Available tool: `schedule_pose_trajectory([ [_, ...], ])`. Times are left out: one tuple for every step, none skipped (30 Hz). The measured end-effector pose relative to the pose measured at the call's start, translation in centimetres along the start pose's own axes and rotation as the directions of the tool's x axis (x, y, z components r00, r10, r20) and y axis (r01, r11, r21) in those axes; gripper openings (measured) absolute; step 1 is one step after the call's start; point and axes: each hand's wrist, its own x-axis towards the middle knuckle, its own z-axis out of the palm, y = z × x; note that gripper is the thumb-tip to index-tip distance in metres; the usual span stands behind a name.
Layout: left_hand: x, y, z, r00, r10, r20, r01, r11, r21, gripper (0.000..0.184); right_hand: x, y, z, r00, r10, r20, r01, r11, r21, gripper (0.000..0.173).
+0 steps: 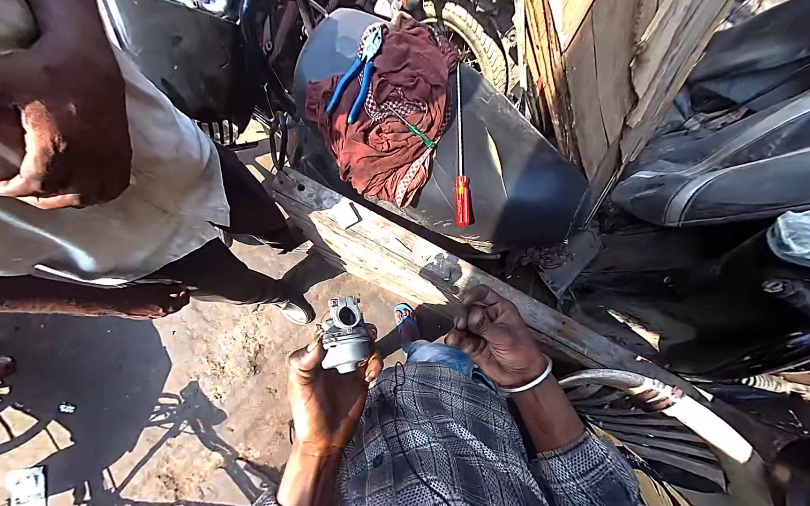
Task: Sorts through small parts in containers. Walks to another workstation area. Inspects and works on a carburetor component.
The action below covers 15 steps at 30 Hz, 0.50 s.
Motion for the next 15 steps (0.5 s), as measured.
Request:
schedule_pose_trajectory([
  [0.0,0.1,0.0,1.0,0.01,-0.001,-0.01,0.999,0.035,0.042,0.0,0.3,0.5,0.998,0.001,-0.056,-0.007,0.993,-0.115,0.016],
  [0.0,0.2,0.2,0.999,0.025,-0.024,-0.023,0.997,0.07,0.042,-0.1,0.6,1.1,0.994,-0.028,-0.106,0.0,0.967,-0.256,0.013],
  [0.0,0.3,0.4,0.998,0.039,-0.05,-0.034,0.994,0.108,0.042,-0.1,0.9,1.7,0.988,-0.075,-0.137,0.015,0.92,-0.392,0.011],
  [-0.2,0.4,0.5,0.996,0.051,-0.079,-0.039,0.989,0.145,0.043,-0.3,0.9,2.5,0.982,-0.118,-0.148,0.026,0.859,-0.511,0.008],
  [-0.4,0.5,0.6,0.992,0.06,-0.113,-0.041,0.985,0.17,0.046,-0.6,0.8,3.5,0.98,-0.14,-0.14,0.025,0.789,-0.614,0.008],
  [-0.5,0.7,0.6,0.987,0.073,-0.142,-0.046,0.982,0.182,0.051,-0.9,0.5,4.6,0.983,-0.141,-0.116,0.021,0.719,-0.695,0.013],
  [-0.7,0.9,0.6,0.983,0.085,-0.162,-0.054,0.981,0.185,0.054,-1.2,0.3,5.9,0.986,-0.143,-0.089,0.027,0.657,-0.753,0.018],
  [-0.8,1.2,0.5,0.982,0.088,-0.165,-0.057,0.981,0.186,0.054,-1.6,0.1,7.3,0.985,-0.161,-0.056,0.055,0.607,-0.793,0.02],
  [-0.8,1.5,0.4,0.982,0.092,-0.163,-0.061,0.981,0.186,0.053,-1.9,0.3,8.6,0.98,-0.197,-0.001,0.113,0.567,-0.816,0.021],
  [-0.9,1.8,0.2,0.983,0.092,-0.157,-0.063,0.981,0.182,0.05,-2.1,0.5,9.9,0.971,-0.232,0.059,0.179,0.54,-0.822,0.02],
  [-1.1,2.1,0.0,0.985,0.09,-0.15,-0.064,0.983,0.171,0.046,-2.3,0.9,11.2,0.958,-0.268,0.106,0.238,0.528,-0.815,0.019],
  [-1.3,2.5,-0.1,0.986,0.09,-0.143,-0.066,0.984,0.164,0.042,-2.3,1.4,12.4,0.944,-0.301,0.138,0.285,0.526,-0.801,0.019],
  [-1.5,2.8,-0.2,0.988,0.089,-0.129,-0.069,0.986,0.15,0.039,-2.3,1.9,13.3,0.934,-0.322,0.155,0.311,0.517,-0.798,0.02],
  [-1.6,3.2,-0.2,0.989,0.084,-0.119,-0.07,0.99,0.123,0.035,-2.1,2.5,14.1,0.93,-0.333,0.158,0.314,0.494,-0.811,0.022],
  [-1.8,3.6,-0.2,0.991,0.071,-0.115,-0.06,0.993,0.098,0.032,-1.9,3.2,14.7,0.929,-0.336,0.156,0.307,0.463,-0.831,0.021],
])
